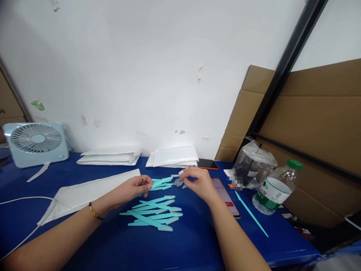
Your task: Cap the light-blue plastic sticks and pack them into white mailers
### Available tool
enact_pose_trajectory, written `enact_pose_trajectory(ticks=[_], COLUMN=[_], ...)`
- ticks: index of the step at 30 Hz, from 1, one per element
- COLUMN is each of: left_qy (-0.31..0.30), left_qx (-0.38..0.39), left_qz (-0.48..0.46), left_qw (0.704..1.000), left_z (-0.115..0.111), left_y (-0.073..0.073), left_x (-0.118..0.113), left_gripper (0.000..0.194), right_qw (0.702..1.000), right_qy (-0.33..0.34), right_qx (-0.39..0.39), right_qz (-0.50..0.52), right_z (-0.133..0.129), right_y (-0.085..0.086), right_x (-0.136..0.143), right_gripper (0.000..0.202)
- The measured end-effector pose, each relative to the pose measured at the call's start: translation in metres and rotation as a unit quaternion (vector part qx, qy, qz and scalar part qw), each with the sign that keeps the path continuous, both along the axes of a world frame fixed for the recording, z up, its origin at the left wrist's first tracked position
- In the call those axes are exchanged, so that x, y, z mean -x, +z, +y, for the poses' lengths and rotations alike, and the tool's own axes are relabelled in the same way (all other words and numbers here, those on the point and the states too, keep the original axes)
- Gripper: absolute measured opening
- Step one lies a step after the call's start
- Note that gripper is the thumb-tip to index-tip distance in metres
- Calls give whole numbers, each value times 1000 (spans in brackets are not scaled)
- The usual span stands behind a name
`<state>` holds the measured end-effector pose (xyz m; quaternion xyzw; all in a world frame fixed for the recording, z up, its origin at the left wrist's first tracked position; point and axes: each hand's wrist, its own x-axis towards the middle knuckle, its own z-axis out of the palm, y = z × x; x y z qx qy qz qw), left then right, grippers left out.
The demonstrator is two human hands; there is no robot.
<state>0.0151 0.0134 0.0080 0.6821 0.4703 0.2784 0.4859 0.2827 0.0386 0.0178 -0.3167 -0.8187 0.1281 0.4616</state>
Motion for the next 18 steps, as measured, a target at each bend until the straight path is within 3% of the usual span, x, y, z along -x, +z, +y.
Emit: enact_pose_trajectory(ticks=[4,11,18], left_qy=[-18,-17,-43], left_qx=[24,72,64], left_qz=[-34,-46,-50], left_qw=[999,996,996], left_z=[1,0,2], left_y=[-2,6,3], left_x=[2,0,1], left_gripper=[35,34,28], right_qw=[998,994,994], right_qy=[-8,-47,18], right_qx=[-38,-16,1], right_qz=[-51,-97,-111], right_z=[-3,-6,-12], right_y=[1,6,2], right_x=[0,-2,8], right_gripper=[15,16,18])
